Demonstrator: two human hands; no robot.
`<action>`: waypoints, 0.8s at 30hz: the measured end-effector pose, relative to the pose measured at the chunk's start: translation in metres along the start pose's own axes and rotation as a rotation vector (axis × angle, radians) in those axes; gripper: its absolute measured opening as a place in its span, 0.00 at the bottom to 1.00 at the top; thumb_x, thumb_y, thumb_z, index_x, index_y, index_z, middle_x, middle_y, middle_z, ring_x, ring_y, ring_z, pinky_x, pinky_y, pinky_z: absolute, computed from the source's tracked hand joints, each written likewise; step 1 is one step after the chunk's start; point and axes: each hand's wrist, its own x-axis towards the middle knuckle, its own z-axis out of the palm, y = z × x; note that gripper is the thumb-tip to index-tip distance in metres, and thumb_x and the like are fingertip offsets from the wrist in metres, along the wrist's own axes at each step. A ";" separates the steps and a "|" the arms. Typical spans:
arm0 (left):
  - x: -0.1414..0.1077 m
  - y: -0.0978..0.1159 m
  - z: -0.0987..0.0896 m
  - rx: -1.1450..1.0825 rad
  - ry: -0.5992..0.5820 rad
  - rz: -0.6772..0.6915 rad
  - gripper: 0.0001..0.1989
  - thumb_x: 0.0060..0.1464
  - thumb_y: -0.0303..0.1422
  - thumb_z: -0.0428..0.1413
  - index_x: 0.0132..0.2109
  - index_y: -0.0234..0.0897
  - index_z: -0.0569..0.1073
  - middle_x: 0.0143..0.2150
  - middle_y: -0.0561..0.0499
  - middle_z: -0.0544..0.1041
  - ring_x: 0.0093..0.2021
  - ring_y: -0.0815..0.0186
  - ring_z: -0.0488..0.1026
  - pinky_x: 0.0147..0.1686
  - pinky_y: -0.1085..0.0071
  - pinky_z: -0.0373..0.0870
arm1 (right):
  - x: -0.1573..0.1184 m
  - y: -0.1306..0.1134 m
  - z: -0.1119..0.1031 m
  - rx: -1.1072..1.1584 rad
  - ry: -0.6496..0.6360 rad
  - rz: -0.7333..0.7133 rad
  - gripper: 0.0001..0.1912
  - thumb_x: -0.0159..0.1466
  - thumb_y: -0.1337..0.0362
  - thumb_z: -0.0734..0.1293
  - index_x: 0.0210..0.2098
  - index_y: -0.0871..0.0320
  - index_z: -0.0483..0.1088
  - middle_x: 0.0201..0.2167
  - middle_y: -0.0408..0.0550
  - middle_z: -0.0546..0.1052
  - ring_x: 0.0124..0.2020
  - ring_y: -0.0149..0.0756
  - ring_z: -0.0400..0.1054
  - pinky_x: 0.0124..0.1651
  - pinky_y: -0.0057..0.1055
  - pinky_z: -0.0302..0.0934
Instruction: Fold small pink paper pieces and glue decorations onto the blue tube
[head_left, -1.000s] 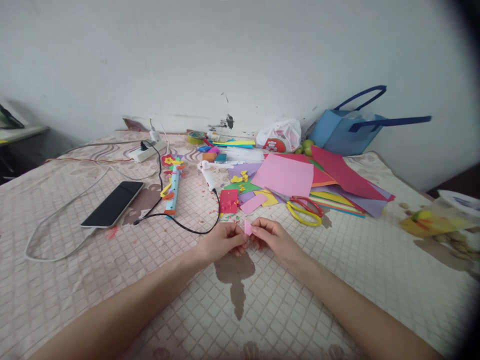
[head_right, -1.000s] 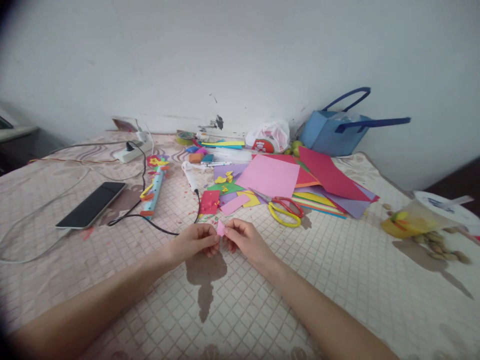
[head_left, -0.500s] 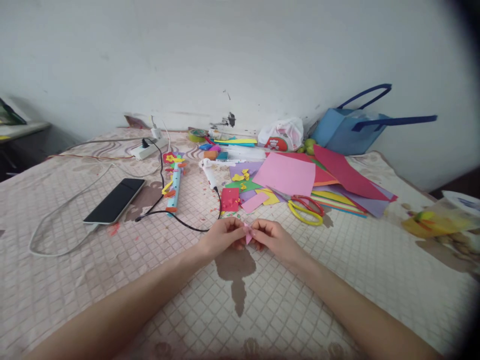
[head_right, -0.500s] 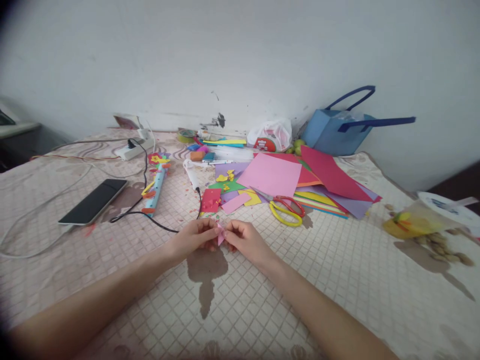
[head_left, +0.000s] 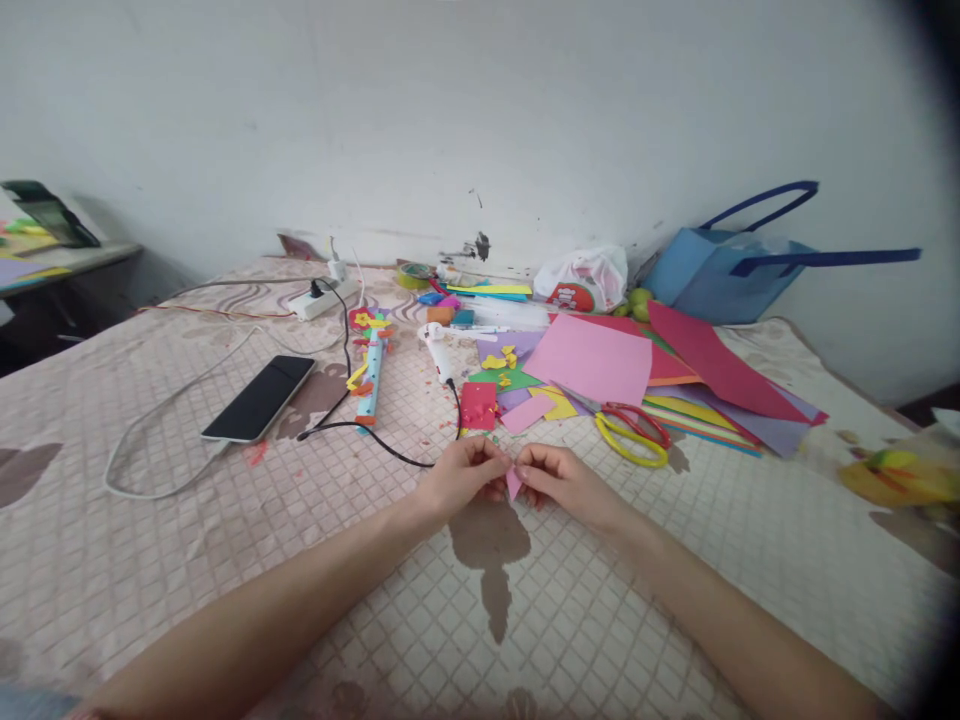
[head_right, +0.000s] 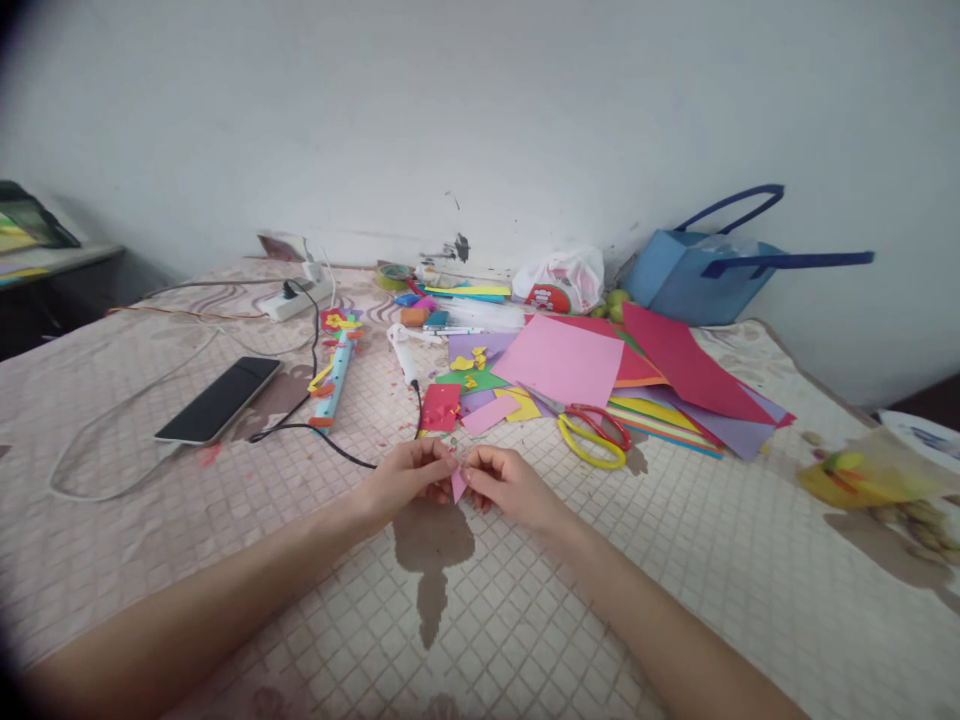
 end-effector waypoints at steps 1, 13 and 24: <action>0.000 0.001 0.000 -0.013 0.015 0.009 0.14 0.45 0.38 0.60 0.28 0.33 0.66 0.22 0.55 0.71 0.21 0.75 0.68 0.25 0.77 0.66 | 0.002 -0.001 -0.001 -0.002 -0.011 0.009 0.13 0.59 0.56 0.65 0.26 0.59 0.63 0.20 0.39 0.65 0.21 0.25 0.59 0.25 0.25 0.55; 0.004 0.004 -0.004 -0.049 0.063 -0.023 0.13 0.49 0.40 0.57 0.28 0.33 0.68 0.23 0.54 0.71 0.23 0.74 0.69 0.26 0.76 0.67 | 0.006 0.005 0.003 0.037 0.060 -0.023 0.12 0.59 0.58 0.64 0.25 0.58 0.62 0.19 0.38 0.66 0.20 0.25 0.58 0.25 0.25 0.53; 0.006 -0.002 -0.006 0.043 0.008 0.007 0.16 0.43 0.42 0.61 0.27 0.33 0.66 0.19 0.54 0.70 0.20 0.73 0.67 0.23 0.77 0.65 | 0.004 0.009 0.003 0.047 0.075 -0.029 0.12 0.61 0.57 0.64 0.28 0.59 0.65 0.20 0.39 0.66 0.21 0.26 0.58 0.26 0.25 0.53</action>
